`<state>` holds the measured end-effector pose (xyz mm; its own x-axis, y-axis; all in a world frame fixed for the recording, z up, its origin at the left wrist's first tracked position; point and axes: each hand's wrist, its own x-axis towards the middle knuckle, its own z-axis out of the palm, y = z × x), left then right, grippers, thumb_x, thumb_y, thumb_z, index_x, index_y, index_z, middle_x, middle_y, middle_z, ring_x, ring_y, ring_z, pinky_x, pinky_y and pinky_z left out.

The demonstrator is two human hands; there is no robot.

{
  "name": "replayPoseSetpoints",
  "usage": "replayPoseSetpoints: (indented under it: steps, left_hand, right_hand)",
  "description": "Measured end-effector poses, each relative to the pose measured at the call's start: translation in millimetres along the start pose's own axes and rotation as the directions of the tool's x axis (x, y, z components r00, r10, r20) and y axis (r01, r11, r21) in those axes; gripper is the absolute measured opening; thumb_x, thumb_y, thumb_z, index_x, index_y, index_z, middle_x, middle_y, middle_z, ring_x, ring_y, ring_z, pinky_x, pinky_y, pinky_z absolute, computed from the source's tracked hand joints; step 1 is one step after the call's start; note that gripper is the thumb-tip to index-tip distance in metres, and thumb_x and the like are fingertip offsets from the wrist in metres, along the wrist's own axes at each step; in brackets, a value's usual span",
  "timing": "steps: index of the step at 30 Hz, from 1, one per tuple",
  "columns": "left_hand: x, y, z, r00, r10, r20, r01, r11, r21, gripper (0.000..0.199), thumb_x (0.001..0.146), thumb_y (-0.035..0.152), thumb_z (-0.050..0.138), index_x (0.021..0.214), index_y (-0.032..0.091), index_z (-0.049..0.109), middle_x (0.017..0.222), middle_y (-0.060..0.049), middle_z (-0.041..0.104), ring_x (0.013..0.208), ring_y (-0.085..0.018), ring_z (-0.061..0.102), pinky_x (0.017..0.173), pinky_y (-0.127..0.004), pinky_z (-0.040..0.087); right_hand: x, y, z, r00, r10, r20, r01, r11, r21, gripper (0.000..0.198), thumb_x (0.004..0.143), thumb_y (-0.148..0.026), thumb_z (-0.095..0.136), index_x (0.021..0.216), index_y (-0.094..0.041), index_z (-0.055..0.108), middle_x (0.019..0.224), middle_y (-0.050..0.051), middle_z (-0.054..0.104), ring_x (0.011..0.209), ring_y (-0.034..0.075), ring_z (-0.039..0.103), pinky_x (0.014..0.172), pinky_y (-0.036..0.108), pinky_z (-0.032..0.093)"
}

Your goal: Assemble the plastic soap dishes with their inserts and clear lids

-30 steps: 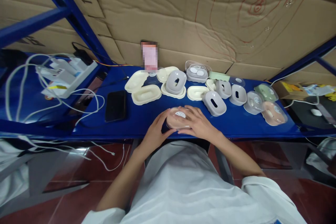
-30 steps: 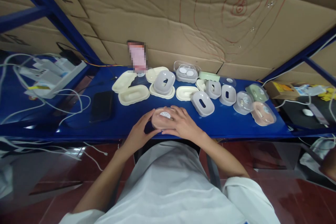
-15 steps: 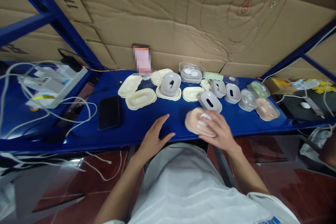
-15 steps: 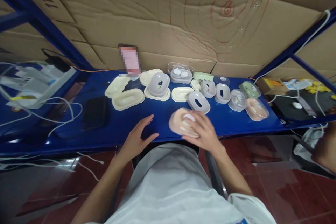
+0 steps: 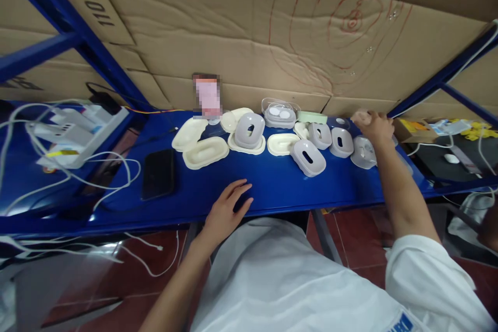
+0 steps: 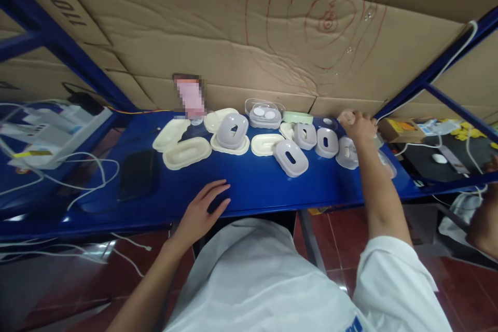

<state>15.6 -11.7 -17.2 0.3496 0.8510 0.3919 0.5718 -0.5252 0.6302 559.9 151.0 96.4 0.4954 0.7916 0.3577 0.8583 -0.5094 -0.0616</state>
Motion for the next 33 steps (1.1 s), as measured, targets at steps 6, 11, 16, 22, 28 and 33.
replayPoseSetpoints:
  steps: [6,11,16,22,28,33]
  left_hand:
    - [0.0,1.5,0.7,1.0,-0.001,0.0,0.001,1.0,0.014,0.03,0.11,0.035,0.06,0.137,0.029,0.067,0.148,-0.008,0.066,0.135,-0.024,0.068,0.116,-0.044,0.059]
    - [0.2,1.3,2.1,1.0,-0.012,-0.004,0.012,0.999,0.03,0.028,0.109,0.035,0.06,0.135,0.029,0.069,0.147,-0.008,0.067,0.134,-0.025,0.07,0.114,-0.045,0.062]
    - [-0.1,1.8,3.4,1.0,0.002,-0.01,-0.002,0.999,0.04,0.027,0.109,0.034,0.061,0.134,0.029,0.069,0.148,-0.008,0.066,0.134,-0.025,0.069,0.114,-0.046,0.061]
    - [-0.2,1.9,5.3,1.0,0.018,-0.012,-0.017,0.998,0.066,0.028,0.109,0.033,0.061,0.136,0.029,0.067,0.147,-0.008,0.067,0.135,-0.025,0.068,0.114,-0.044,0.061]
    - [0.8,8.7,2.6,0.999,-0.002,0.035,-0.001,0.994,0.111,0.047,0.109,0.035,0.06,0.155,0.029,0.054,0.157,-0.01,0.059,0.141,-0.026,0.064,0.114,-0.043,0.06]
    - [2.1,12.1,2.2,0.985,0.136,0.104,-0.156,0.963,0.219,0.048,0.106,0.04,0.066,0.153,0.034,0.059,0.176,-0.008,0.038,0.16,-0.036,0.043,0.122,-0.055,0.052]
  right_hand:
    - [24.2,-19.4,29.1,0.994,0.061,0.087,-0.061,0.998,-0.008,0.065,0.097,-0.041,0.074,0.144,0.001,0.064,0.144,0.044,0.055,0.132,0.038,0.052,0.091,0.053,0.032]
    - [22.7,-19.5,30.4,0.989,0.033,0.142,-0.038,0.999,0.035,0.067,0.1,-0.04,0.07,0.146,0.007,0.059,0.143,0.047,0.054,0.133,0.037,0.053,0.093,0.053,0.034]
    - [-18.3,-38.4,6.7,0.993,-0.105,0.06,0.099,0.991,0.094,0.066,0.109,-0.039,0.057,0.155,0.007,0.049,0.155,0.047,0.046,0.143,0.042,0.049,0.103,0.057,0.037]
    - [-172.9,-72.8,-1.1,0.838,-0.546,0.019,0.524,0.813,0.255,0.05,0.106,-0.056,0.061,0.143,-0.024,0.068,0.142,0.013,0.073,0.132,0.033,0.065,0.113,0.051,0.044]
    - [-262.8,-84.5,-7.4,0.542,-0.839,-0.048,0.763,0.467,0.447,0.041,0.114,-0.036,0.049,0.153,-0.031,0.06,0.151,0.008,0.069,0.145,0.029,0.059,0.127,0.059,0.028]
    - [-241.5,-110.1,-17.4,0.376,-0.925,-0.058,0.758,0.271,0.594,0.041,0.115,-0.042,0.046,0.153,-0.035,0.06,0.168,0.005,0.052,0.158,0.025,0.046,0.131,0.053,0.032]
